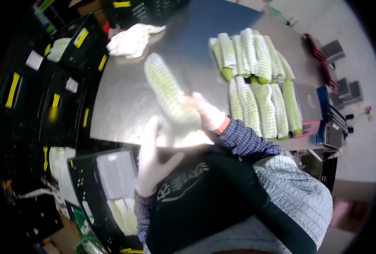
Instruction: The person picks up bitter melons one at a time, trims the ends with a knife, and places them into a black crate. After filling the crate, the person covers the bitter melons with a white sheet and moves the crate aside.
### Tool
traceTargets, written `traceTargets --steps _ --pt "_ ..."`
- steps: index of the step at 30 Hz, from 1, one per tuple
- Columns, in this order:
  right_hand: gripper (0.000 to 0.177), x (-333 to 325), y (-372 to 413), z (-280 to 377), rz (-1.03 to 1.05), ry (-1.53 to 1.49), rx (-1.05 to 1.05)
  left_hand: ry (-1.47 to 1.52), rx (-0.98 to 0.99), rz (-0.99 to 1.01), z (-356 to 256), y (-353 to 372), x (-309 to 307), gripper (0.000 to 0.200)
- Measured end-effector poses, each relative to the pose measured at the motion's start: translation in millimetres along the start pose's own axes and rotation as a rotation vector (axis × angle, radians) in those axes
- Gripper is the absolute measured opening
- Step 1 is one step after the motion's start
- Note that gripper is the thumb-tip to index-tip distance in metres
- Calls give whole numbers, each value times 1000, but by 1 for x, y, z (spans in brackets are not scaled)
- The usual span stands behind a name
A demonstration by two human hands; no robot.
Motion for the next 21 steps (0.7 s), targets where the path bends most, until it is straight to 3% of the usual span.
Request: traceTargets --steps 3,5,9,11,17,21 --pt "54 -57 42 48 -179 77 -197 38 -54 -68 14 10 -10 79" --pt "56 -108 80 89 -410 296 -353 -22 -83 -110 35 25 -25 74" --pt "54 -159 175 161 -789 602 -499 175 -411 -277 67 67 -55 69" --pt "54 -197 214 191 -964 718 -537 281 -446 -385 78 86 -63 63" --pt "58 -280 287 218 -1146 715 -423 214 -551 -491 92 110 -75 57" --pt "62 -273 302 183 -1171 839 -229 195 -615 -454 92 109 -70 55"
Point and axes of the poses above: each hand's wrist, its own y-axis away from the middle knuckle, its own x-axis out of the palm, z = x × y, the point moved 7 cm from there along -y, towards the middle knuckle, and after that the axes turned 8 degrees about x, right-handed, at the moved point
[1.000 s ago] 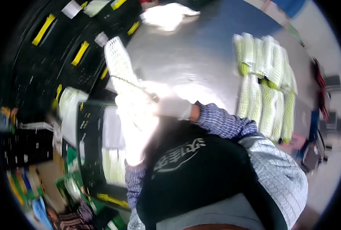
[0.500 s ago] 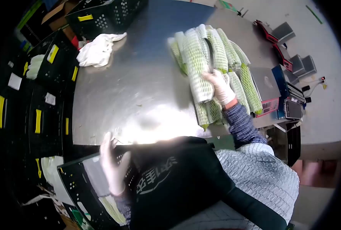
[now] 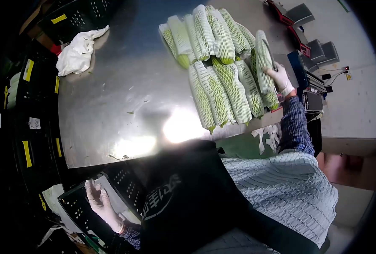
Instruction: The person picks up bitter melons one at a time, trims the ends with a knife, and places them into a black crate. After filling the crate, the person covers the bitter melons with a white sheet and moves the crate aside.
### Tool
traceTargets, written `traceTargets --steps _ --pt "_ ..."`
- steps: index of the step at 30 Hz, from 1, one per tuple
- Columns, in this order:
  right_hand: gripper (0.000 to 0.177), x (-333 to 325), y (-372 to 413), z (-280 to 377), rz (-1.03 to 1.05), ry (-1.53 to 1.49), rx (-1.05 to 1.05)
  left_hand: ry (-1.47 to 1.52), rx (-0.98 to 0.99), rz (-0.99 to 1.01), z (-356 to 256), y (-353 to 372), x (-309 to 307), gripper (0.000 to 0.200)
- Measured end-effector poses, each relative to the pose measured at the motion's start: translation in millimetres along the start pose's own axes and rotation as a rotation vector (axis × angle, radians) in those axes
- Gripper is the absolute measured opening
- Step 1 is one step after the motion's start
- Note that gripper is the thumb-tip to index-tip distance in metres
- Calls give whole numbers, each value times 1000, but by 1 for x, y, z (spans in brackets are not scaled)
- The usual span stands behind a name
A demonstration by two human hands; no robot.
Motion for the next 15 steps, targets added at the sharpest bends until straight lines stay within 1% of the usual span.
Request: traceTargets --steps 1,2,3,4,5,6,8,10,11,13,14,15 --pt "67 2 7 -8 -14 87 -4 -3 -3 4 2 0 0 55" --pt "76 6 17 -20 -16 58 27 -5 -6 7 4 -1 0 55" --pt "81 3 15 -43 -43 154 6 -12 -3 8 5 -1 1 55" --pt "85 5 19 -51 -70 249 -14 -19 0 9 5 -2 2 54" --pt "93 1 25 -61 -131 473 38 -26 3 12 5 -3 2 54" --pt "96 5 30 -71 -125 519 58 -30 1 25 6 -4 3 54" --pt "96 22 47 -48 -163 788 43 -37 1 48 9 -8 4 54" --pt "93 39 53 -36 -131 890 7 -76 24 70 5 -13 7 53" --pt "90 49 57 -30 -136 902 -55 -112 44 85 6 -17 5 54" --pt "84 46 47 -46 -146 946 -120 -145 56 108 12 -22 6 54" --pt "74 44 47 -46 -129 1041 -16 -162 38 92 14 -25 -3 53" --pt "65 47 44 -52 -52 737 -89 -170 66 48 2 -21 -11 52"
Point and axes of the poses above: each hand's wrist, its own y-axis away from the middle knuckle, its own x-axis out of the palm, z = x × y, the point moved 7 cm from there along -y, towards the middle knuckle, and after that the axes turned 8 degrees about x, right-handed, at the moved point
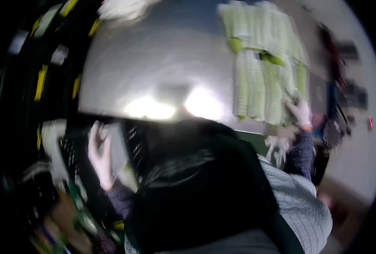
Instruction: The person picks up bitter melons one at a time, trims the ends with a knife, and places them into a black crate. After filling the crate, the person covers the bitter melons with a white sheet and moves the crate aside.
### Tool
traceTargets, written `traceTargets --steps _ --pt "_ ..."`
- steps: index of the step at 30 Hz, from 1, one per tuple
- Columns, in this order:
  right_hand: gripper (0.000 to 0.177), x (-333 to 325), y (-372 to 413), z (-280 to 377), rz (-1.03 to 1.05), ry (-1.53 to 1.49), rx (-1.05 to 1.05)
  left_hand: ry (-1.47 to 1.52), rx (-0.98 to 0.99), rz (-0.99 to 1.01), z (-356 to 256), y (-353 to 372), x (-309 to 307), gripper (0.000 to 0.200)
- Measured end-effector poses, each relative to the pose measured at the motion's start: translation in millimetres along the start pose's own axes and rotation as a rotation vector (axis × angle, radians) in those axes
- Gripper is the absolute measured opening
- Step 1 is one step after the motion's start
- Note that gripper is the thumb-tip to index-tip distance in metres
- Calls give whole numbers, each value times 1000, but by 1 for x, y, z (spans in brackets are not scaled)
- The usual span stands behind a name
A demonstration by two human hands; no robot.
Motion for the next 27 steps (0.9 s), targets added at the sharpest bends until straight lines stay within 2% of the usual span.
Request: traceTargets --steps 1,2,3,4,5,7,9,10,11,13,14,15,17,18,19,22,23,24,26,27 --pt "61 -9 12 33 59 -64 78 44 24 -77 10 3 -15 53" --pt "60 -11 7 25 -25 61 215 -12 -76 -130 31 11 -38 55" --pt "58 -16 5 27 -197 99 -17 -33 -81 -204 34 19 -59 55" --pt "54 -22 -2 24 -389 305 -247 -12 -123 -324 48 30 -84 52" --pt "50 -20 -3 23 -252 -22 -94 27 -143 -417 71 38 -106 48" --pt "45 -21 -2 51 -338 126 -180 237 -200 -607 138 70 -144 40" --pt "42 3 -10 81 -248 -113 -269 243 -339 -700 220 107 -160 36" --pt "41 8 -11 94 -207 -223 -303 231 -420 -721 242 122 -155 25" --pt "40 13 -2 125 -169 -167 -315 222 -504 -739 265 137 -147 14" --pt "40 20 -2 151 -130 -161 -392 -115 -663 -603 353 185 -136 12" --pt "40 23 6 176 -125 -186 -413 -113 -768 -589 340 198 -120 14" --pt "40 26 11 193 -116 -151 -466 -230 -607 -617 377 220 -114 17" --pt "39 32 17 219 -107 -84 -560 -356 -766 -515 344 240 -108 22" --pt "38 38 9 217 -97 -132 -573 -412 -796 -465 348 254 -106 26" --pt "37 38 23 239 -116 -20 -577 -468 -824 -414 353 269 -105 29" --pt "35 52 29 261 22 14 -658 -617 -794 -231 277 246 -101 33" --pt "34 61 23 258 47 -66 -606 -678 -766 -169 248 233 -99 35" --pt "34 66 39 276 10 10 -599 -586 -631 -107 234 218 -79 37" --pt "34 76 69 309 -4 72 -639 -116 -734 -110 213 190 -42 39" --pt "37 90 42 295 111 -109 -702 269 -942 -170 208 173 -21 41"
Point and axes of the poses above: each hand's wrist, its own y-axis away from the middle knuckle, its own x-axis out of the palm, z = x × y, the point moved 7 cm from there along -y, towards the middle knuckle, and after that the axes turned 8 degrees about x, right-handed, at the moved point
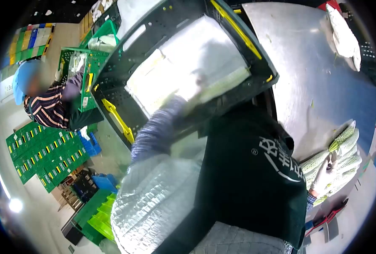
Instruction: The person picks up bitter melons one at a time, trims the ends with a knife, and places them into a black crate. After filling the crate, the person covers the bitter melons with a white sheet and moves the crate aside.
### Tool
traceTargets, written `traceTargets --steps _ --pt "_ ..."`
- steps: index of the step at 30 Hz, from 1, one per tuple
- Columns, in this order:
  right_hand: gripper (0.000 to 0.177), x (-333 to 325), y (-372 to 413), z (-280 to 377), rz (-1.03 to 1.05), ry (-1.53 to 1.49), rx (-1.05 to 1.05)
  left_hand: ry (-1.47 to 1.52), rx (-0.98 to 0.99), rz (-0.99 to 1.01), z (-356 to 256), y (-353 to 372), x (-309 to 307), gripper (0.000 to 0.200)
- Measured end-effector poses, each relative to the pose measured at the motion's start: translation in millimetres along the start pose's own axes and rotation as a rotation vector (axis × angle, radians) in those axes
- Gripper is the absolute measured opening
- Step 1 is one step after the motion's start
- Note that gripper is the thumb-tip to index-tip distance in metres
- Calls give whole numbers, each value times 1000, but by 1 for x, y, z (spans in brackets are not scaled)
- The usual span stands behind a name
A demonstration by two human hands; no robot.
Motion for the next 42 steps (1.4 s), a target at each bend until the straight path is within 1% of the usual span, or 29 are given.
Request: traceTargets --steps 2,3,4,5,6,7,8,10,12,15,18,19,22,24,25,27,28,30,31,32,33,34,35,36,37,39,40,41,42 --pt "40 6 -7 3 17 177 -64 -451 318 66 4 -40 38 50" --pt "43 12 -9 6 66 96 -59 -670 478 45 7 -57 57 55" --pt "45 16 -8 18 27 -13 -116 -737 379 73 -24 -38 58 60" --pt "46 19 -9 16 35 -13 -72 -603 370 82 -20 -43 68 65" --pt "47 19 -9 15 27 60 -145 -556 422 130 29 -84 88 66" --pt "47 20 -10 15 -15 135 -149 -573 410 165 46 -100 97 63" --pt "49 21 -6 22 -21 119 -146 -584 362 159 42 -99 96 62" --pt "52 26 -3 11 -4 141 -197 -597 247 266 42 -108 98 63" --pt "51 41 3 -12 9 -69 -102 -548 232 330 32 -105 98 59" --pt "51 46 8 -14 12 -85 -99 -604 194 357 53 -121 99 76" --pt "52 46 13 -18 1 -96 -94 -524 278 208 24 -89 68 80" --pt "53 45 14 -20 1 -99 -93 -494 135 211 -22 -39 48 76" --pt "53 41 16 -25 -6 -98 -95 76 340 209 41 -87 24 67" --pt "54 42 13 -22 -1 -105 -111 475 207 140 45 -71 -10 42" --pt "53 43 10 -15 -5 -99 -150 599 234 45 53 -71 -34 44" --pt "49 47 1 6 25 -189 -210 877 344 50 23 -45 -69 54" --pt "48 50 -4 17 41 -234 -240 1031 419 152 -30 -3 -77 62" --pt "46 59 -18 48 125 -341 -211 1113 650 368 -109 56 -78 83" --pt "48 61 -24 76 137 -374 -332 1118 718 382 -127 74 -78 84" --pt "51 65 -29 98 182 -407 -321 1121 791 396 -139 86 -77 85" --pt "54 67 -33 126 167 -312 -436 1100 860 383 -145 89 -76 92" --pt "54 65 -31 162 232 -405 -494 1075 931 373 -152 93 -69 99" --pt "53 63 -25 195 279 -548 -517 1038 937 271 -161 103 -60 100" --pt "54 62 -22 222 299 -523 -620 934 954 291 -168 108 -55 102" --pt "54 61 -15 251 324 -614 -673 942 851 251 -167 102 -47 102" --pt "58 42 1 305 237 -444 -827 756 897 202 -187 121 -30 104" --pt "62 35 8 327 232 -539 -927 649 904 142 -189 127 -20 103" --pt "66 28 18 347 263 -520 -883 588 896 217 -190 125 -12 102" --pt "69 26 26 362 243 -540 -950 528 886 285 -189 123 -7 101"
Point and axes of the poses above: each hand's wrist, its own y-axis away from the middle knuckle, its own x-axis out of the palm, z = x × y, the point moved 7 cm from there along -y, towards the middle knuckle, and after that the axes turned 8 degrees about x, right-handed, at the moved point
